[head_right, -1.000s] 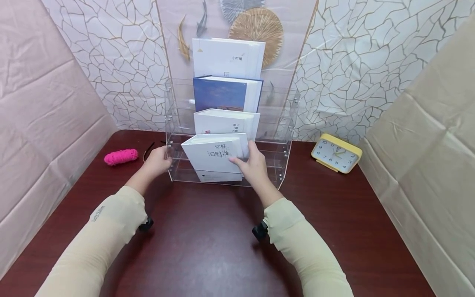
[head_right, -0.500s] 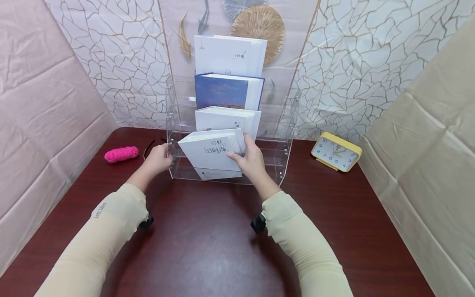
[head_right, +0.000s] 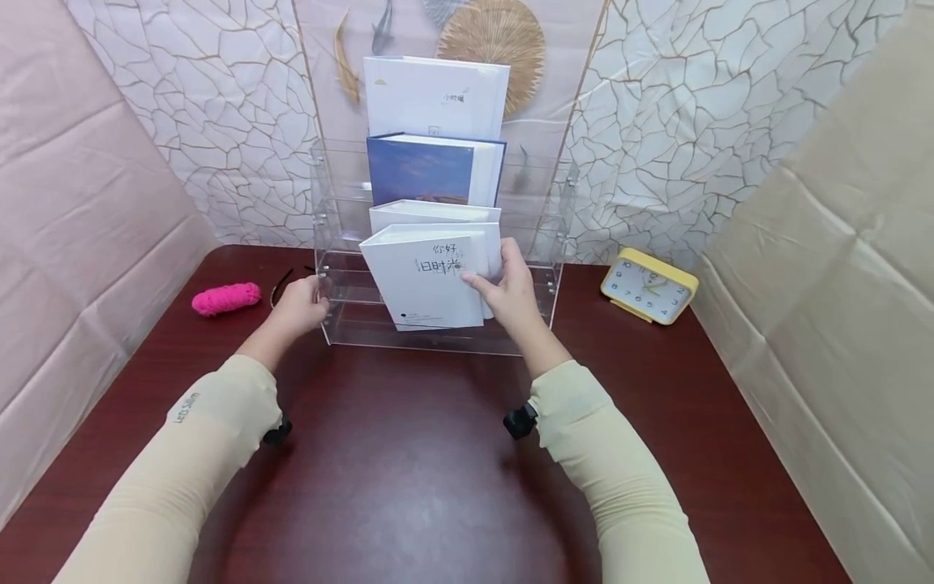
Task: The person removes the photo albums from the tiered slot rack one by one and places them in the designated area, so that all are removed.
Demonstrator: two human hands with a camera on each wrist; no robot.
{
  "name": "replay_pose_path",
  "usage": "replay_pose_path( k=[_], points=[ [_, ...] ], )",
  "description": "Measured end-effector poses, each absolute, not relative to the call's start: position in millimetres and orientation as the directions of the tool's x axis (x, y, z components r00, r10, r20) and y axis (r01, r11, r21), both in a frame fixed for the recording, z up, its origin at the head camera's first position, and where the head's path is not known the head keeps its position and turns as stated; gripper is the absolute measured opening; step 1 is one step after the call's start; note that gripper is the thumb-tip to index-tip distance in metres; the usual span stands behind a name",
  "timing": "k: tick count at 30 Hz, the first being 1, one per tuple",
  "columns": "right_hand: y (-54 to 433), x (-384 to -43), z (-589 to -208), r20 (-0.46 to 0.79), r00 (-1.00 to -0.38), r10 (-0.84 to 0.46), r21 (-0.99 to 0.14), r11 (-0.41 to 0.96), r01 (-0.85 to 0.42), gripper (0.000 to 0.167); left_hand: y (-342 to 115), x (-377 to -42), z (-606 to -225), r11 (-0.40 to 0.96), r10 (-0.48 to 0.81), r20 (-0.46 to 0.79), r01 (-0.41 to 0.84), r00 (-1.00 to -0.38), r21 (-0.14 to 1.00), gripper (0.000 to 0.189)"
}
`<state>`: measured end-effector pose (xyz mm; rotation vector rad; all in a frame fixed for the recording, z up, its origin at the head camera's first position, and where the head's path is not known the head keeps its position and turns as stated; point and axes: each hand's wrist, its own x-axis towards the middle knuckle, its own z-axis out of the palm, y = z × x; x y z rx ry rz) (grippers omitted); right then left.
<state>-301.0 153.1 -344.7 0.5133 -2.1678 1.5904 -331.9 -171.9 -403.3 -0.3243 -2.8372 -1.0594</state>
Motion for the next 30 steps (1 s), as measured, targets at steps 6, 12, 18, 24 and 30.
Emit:
replay_pose_path(
  k=[6,12,18,24,30],
  points=[
    [152.8,-279.3,-319.5,0.527,-0.844,-0.1,-0.796,0.29,-0.532,0.041,-171.1,-332.6,-403.2,0.751,0.156,0.169,0.228,-0.973,0.62,0.019],
    [163.8,-273.6,-304.4,0.546,-0.834,-0.081,-0.793,0.272,-0.545,0.038,-168.2,-331.0,-402.8,0.751,0.15,0.164,0.22,-0.975,0.623,0.019],
    [192.0,-270.3,-296.9,0.555,-0.831,0.042,-0.831,0.076,-0.551,0.037,-168.5,-329.4,-403.0,0.758,0.147,0.169,0.221,-0.975,0.614,0.014],
    [235.5,-251.8,-268.2,0.544,-0.76,0.355,-0.711,-0.287,-0.643,0.039,-167.3,-328.5,-401.9,0.75,0.154,0.169,0.227,-0.973,0.621,0.015],
    [297.5,-230.3,-258.0,0.249,-0.757,0.604,-0.579,-0.534,-0.616,0.04,-165.7,-326.5,-400.3,0.743,0.148,0.14,0.204,-0.979,0.637,0.025]
  ],
)
